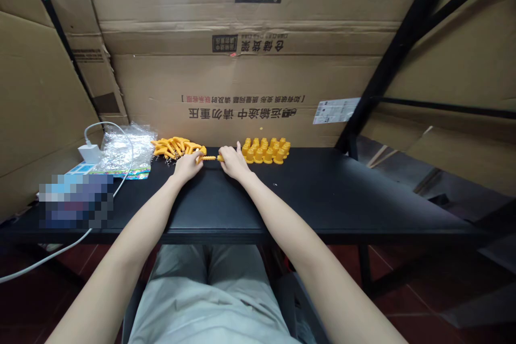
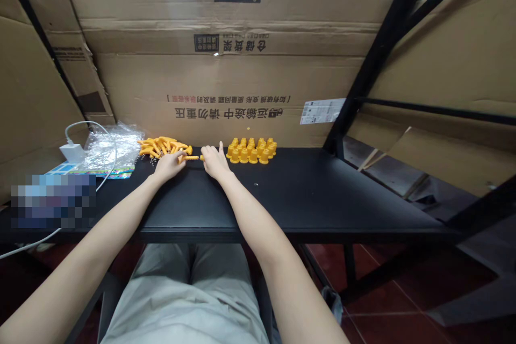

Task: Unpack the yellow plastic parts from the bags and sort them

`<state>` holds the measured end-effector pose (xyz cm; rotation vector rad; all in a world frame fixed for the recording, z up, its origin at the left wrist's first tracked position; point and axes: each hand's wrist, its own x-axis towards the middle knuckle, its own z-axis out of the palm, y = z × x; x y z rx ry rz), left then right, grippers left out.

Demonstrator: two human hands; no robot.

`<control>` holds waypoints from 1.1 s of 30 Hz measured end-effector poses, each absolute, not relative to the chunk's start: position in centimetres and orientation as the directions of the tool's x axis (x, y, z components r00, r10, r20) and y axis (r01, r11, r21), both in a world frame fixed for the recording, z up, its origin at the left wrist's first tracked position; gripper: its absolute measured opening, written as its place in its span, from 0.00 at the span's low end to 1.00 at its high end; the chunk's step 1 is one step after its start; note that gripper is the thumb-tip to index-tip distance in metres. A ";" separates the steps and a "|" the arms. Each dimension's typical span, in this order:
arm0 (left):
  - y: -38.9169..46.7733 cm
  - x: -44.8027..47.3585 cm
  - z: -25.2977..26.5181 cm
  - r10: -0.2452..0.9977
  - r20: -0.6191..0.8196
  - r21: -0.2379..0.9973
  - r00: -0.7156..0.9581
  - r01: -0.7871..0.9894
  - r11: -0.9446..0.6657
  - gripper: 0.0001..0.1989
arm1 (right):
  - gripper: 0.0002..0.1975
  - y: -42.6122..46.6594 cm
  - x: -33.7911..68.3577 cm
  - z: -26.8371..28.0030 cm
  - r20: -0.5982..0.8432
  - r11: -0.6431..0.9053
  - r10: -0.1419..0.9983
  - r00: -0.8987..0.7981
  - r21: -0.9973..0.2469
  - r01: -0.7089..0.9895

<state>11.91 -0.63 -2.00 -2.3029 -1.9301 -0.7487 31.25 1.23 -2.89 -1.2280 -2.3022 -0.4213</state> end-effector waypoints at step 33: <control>1.0 9.4 -3.9 0.940 0.335 0.223 -0.064 0.975 -0.013 0.34 | 0.11 4.1 42.8 -4.2 0.516 -0.087 0.486 0.705 -0.774 0.627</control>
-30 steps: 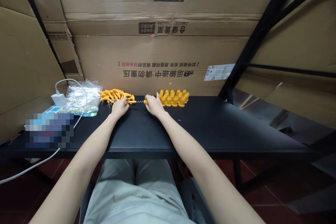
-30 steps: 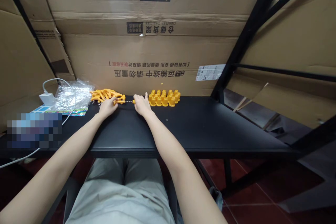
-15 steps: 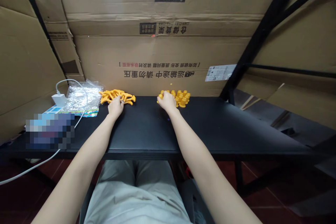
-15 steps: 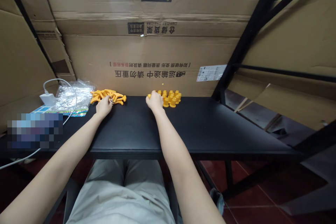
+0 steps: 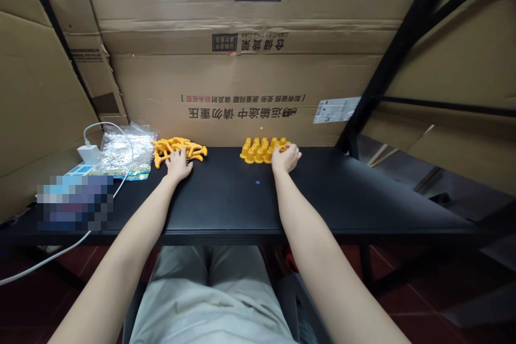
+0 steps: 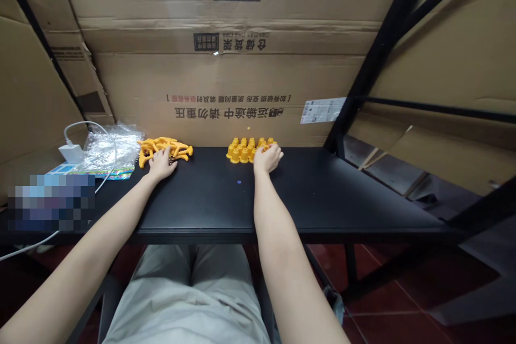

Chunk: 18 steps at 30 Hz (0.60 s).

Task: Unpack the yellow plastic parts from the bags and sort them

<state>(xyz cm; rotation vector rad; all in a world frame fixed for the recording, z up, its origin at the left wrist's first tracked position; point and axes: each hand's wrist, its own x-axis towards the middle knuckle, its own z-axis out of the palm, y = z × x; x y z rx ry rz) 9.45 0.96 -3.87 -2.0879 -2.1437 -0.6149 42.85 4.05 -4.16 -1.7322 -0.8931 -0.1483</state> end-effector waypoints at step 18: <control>1.0 9.3 -4.1 0.957 0.281 0.246 -0.070 0.969 -0.001 0.45 | 0.15 5.8 43.5 -6.6 0.292 -0.322 0.614 0.733 -0.755 0.571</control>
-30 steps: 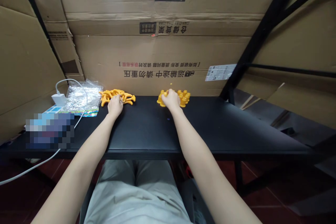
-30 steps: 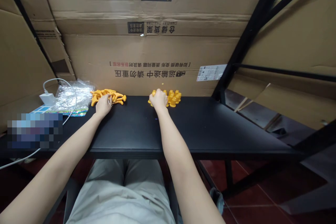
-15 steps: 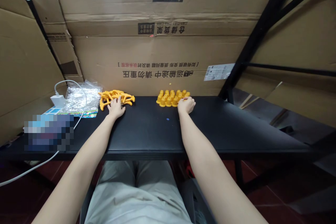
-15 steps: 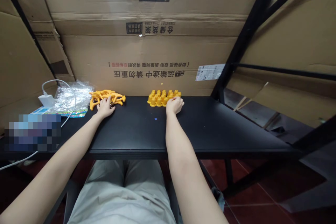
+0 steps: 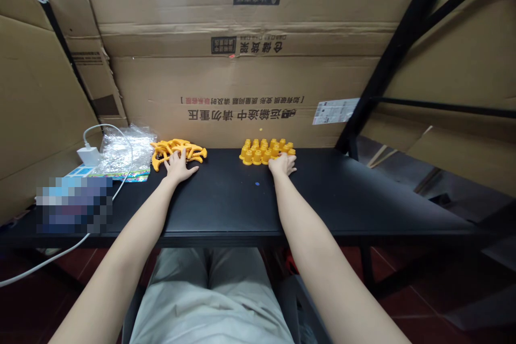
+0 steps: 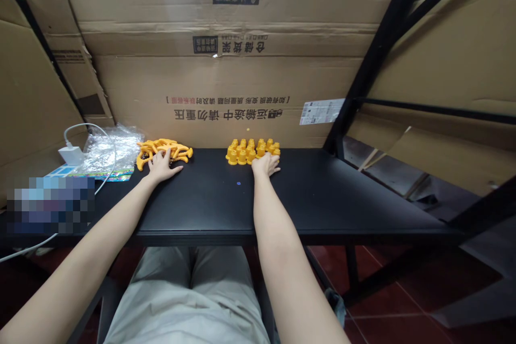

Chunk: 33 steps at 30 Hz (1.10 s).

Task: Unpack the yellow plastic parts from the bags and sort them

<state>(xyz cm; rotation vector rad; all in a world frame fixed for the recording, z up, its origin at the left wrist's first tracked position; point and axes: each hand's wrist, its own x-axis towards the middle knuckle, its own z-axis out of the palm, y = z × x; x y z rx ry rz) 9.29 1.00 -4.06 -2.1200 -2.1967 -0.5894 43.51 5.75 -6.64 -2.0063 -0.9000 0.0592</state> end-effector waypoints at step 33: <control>1.4 9.5 -4.3 0.957 0.290 0.231 -0.030 0.972 -0.039 0.34 | 0.22 4.9 44.1 -5.2 0.387 -0.233 0.560 0.733 -0.775 0.588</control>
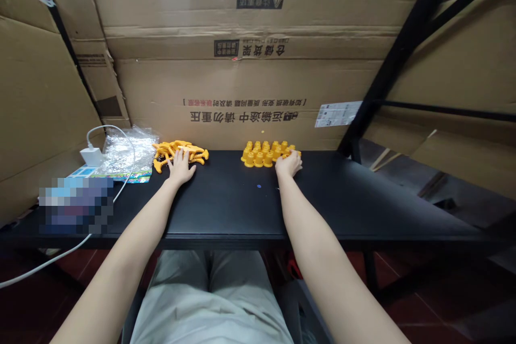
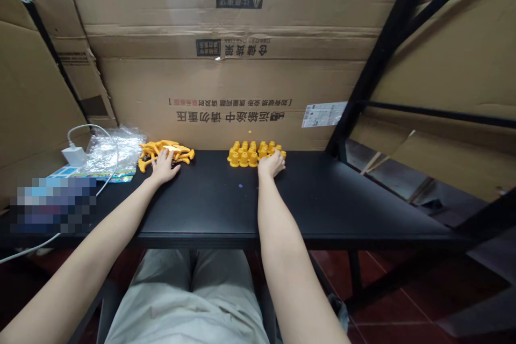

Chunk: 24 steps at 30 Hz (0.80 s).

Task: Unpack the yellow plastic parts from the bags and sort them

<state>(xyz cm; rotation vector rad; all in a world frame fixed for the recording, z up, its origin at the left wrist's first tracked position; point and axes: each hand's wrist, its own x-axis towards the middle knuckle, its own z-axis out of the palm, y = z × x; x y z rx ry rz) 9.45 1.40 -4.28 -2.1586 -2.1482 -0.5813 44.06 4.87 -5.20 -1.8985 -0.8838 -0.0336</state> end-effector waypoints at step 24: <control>0.6 9.4 -2.9 0.917 0.387 0.242 -0.095 0.970 -0.002 0.24 | 0.18 5.3 44.3 -6.6 0.305 -0.257 0.593 0.745 -0.806 0.534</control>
